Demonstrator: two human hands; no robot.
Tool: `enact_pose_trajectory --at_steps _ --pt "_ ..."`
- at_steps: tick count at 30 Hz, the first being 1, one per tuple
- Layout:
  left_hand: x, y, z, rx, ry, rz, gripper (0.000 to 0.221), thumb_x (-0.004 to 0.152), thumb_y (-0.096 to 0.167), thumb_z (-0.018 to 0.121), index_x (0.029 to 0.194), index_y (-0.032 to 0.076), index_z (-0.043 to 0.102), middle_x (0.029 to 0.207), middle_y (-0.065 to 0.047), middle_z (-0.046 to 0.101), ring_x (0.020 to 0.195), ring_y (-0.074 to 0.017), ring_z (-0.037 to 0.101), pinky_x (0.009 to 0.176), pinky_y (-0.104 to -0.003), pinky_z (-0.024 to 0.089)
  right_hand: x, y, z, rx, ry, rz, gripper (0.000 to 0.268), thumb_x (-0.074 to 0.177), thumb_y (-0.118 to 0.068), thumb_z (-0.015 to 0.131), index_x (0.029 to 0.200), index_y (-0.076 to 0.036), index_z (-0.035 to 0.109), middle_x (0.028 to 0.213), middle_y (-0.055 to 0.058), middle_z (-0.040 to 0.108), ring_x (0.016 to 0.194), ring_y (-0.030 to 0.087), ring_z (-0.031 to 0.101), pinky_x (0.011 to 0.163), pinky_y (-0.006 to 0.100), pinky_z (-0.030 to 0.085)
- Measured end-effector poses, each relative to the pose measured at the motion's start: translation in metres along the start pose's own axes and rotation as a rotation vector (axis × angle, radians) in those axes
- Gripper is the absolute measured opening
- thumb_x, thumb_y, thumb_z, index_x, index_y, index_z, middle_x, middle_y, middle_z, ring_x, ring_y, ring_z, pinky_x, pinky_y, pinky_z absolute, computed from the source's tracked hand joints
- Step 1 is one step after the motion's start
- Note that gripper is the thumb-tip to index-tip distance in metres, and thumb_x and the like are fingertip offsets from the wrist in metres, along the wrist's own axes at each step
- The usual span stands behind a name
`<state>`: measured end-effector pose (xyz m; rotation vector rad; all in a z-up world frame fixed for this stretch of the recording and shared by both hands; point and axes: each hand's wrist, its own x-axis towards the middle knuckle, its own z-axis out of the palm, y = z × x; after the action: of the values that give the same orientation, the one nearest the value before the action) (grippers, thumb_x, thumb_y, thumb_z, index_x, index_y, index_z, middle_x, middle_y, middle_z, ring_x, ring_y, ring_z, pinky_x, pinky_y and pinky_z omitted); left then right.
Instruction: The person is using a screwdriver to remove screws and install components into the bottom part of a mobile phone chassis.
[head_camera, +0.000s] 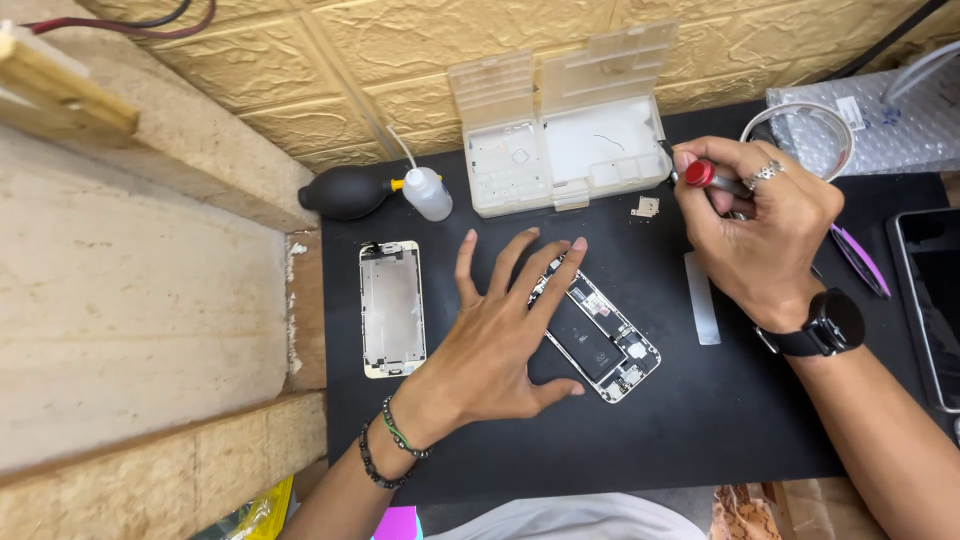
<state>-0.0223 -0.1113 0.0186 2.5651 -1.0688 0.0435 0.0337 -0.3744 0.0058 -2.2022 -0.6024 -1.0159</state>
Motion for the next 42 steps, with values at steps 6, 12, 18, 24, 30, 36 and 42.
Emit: enact_pose_trajectory --at_steps 6,12,18,24,30,36,42 --pt "-0.002 0.002 0.006 -0.017 -0.014 0.105 0.097 0.084 0.048 0.072 0.162 0.017 0.025 0.166 0.001 0.038 0.157 -0.0344 0.029 0.115 -0.080 0.004 -0.004 0.000 0.006 -0.007 -0.032 0.025 0.012 0.108 0.021 0.075 0.110 0.010 0.079 0.068 0.006 0.053 0.062 0.017 0.047 0.066 0.033 0.042" --pt "0.002 0.005 0.015 -0.115 -0.021 0.139 0.085 0.093 0.036 0.067 0.161 0.016 0.020 0.155 0.002 0.052 0.158 -0.0322 0.031 0.117 -0.081 0.004 -0.006 -0.001 0.007 0.005 -0.062 0.027 0.015 0.106 0.026 0.072 0.109 0.012 0.078 0.078 0.012 0.065 0.062 0.017 0.049 0.064 0.031 0.042" --pt "0.000 0.000 0.022 -0.057 0.061 0.129 0.094 0.090 0.048 0.079 0.160 0.017 0.026 0.142 0.003 0.060 0.153 -0.0317 0.041 0.118 -0.078 0.008 -0.010 0.001 0.010 -0.011 -0.111 0.032 0.018 0.105 0.023 0.071 0.109 0.008 0.081 0.067 0.005 0.053 0.061 0.017 0.046 0.063 0.032 0.039" --pt "-0.001 -0.001 0.025 -0.030 0.099 0.130 0.098 0.085 0.049 0.085 0.159 0.016 0.029 0.137 0.003 0.063 0.149 -0.0299 0.047 0.118 -0.078 0.013 0.004 -0.012 0.004 0.082 -0.290 0.170 0.006 0.106 0.012 0.077 0.108 0.006 0.078 0.065 0.004 0.052 0.060 0.014 0.046 0.065 0.028 0.043" --pt "-0.002 -0.001 0.024 -0.042 0.115 0.131 0.098 0.084 0.047 0.087 0.158 0.015 0.031 0.134 0.003 0.063 0.145 -0.0282 0.050 0.117 -0.076 0.017 0.023 -0.024 -0.004 0.284 -0.581 0.557 0.010 0.099 0.000 0.070 0.104 -0.001 0.079 0.092 0.003 0.078 0.059 0.002 0.040 0.057 0.016 0.040" --pt "-0.003 -0.001 0.026 -0.085 0.119 0.111 0.106 0.083 0.042 0.089 0.160 0.013 0.023 0.139 0.004 0.063 0.143 -0.0294 0.053 0.118 -0.077 0.014 0.036 -0.021 -0.020 0.274 -0.902 0.853 0.019 0.092 -0.014 0.072 0.100 -0.007 0.087 0.088 -0.001 0.086 0.078 0.004 0.065 0.071 0.019 0.052" --pt "-0.001 -0.001 0.025 -0.118 0.096 0.092 0.107 0.082 0.042 0.088 0.160 0.009 0.023 0.137 0.002 0.064 0.142 -0.0310 0.054 0.120 -0.074 0.010 0.033 -0.027 -0.031 0.091 -1.033 0.877 0.022 0.087 -0.019 0.075 0.102 -0.015 0.090 0.094 -0.007 0.092 0.073 0.003 0.072 0.065 0.022 0.056"
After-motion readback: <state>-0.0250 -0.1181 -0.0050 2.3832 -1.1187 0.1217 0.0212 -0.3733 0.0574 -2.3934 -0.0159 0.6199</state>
